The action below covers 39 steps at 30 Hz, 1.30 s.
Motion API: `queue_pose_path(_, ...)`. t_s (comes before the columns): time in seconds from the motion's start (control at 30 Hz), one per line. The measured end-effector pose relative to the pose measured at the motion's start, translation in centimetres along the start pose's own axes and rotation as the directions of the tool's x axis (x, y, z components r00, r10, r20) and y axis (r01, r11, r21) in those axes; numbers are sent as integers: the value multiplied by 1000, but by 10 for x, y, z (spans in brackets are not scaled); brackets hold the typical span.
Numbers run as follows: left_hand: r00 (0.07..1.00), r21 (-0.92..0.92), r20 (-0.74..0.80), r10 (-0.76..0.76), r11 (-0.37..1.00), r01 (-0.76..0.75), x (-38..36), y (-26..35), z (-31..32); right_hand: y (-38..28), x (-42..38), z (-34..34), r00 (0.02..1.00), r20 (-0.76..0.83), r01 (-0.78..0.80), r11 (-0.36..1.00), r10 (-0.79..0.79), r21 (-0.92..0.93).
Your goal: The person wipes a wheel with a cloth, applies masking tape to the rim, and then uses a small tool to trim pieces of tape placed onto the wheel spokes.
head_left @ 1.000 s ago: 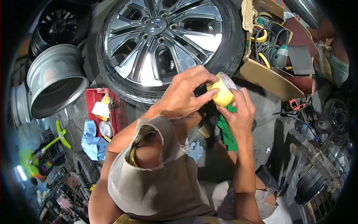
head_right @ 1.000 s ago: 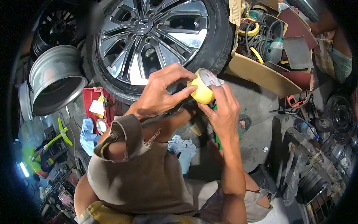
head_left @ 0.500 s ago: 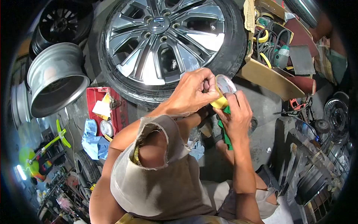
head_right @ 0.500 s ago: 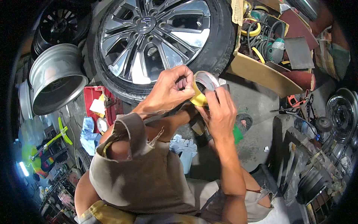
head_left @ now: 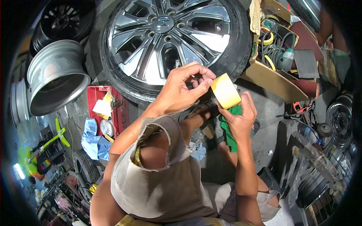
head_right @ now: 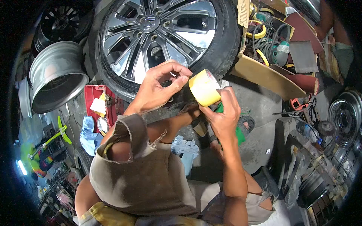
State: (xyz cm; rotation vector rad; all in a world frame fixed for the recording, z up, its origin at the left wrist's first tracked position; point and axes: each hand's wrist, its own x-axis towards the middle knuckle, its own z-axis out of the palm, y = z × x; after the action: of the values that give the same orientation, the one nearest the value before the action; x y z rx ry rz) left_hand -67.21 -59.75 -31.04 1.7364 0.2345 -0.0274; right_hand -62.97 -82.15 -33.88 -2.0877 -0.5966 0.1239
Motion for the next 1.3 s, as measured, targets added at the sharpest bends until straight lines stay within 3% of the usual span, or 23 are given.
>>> queue_pose_path(0.23,997,-54,44,-65,996,67,-8,4,7,4,3,1,990,-130,51,997,-58,-54)
queue_pose_path(0.3,989,-68,36,-143,987,145,-9,7,12,-3,4,1,987,-144,62,995,-72,-73)
queue_pose_path(0.37,938,-447,163,-306,824,347,-4,6,17,-5,3,2,984,-156,74,993,-87,-90)
queue_pose_path(0.4,923,-469,233,-306,796,382,-3,4,18,-2,1,4,988,-123,91,995,-96,-45)
queue_pose_path(0.5,925,-522,255,-281,765,377,-2,-5,21,0,0,7,987,-43,158,987,-158,12)
queue_pose_path(0.53,941,-489,157,-300,804,338,-2,2,24,-7,3,6,986,-71,150,988,-148,31)
queue_pose_path(0.6,953,-438,124,-278,846,304,-3,-2,18,-10,5,6,986,-147,101,981,-77,166)
queue_pose_path(0.67,968,-405,53,-246,881,246,-3,1,17,-5,6,-1,987,-140,99,984,-78,151)
queue_pose_path(0.8,959,-399,26,-283,876,270,-5,0,19,-8,15,-14,972,-132,206,976,-197,63)
queue_pose_path(0.87,956,-292,67,-284,911,291,-5,-9,17,-12,18,-15,964,-117,246,968,-238,55)
queue_pose_path(0.97,941,-300,120,-316,892,338,-5,-6,14,-14,18,-13,946,-43,323,946,-322,17)
queue_pose_path(1.0,941,-301,120,-316,892,338,-5,-7,15,-14,17,-11,949,-45,311,950,-311,3)
queue_pose_path(1.07,974,-392,175,-144,897,203,-7,-8,22,-14,16,-9,953,-46,298,954,-298,-16)
queue_pose_path(1.17,975,-362,215,-54,923,131,-8,-18,25,-14,15,-8,987,-4,160,985,-161,66)
queue_pose_path(1.2,944,-334,275,-182,902,272,-9,-13,21,-13,14,-8,994,33,97,988,-101,116)
queue_pose_path(1.3,926,-377,308,-217,866,328,-8,-6,19,-8,10,-10,989,141,-69,973,38,220)
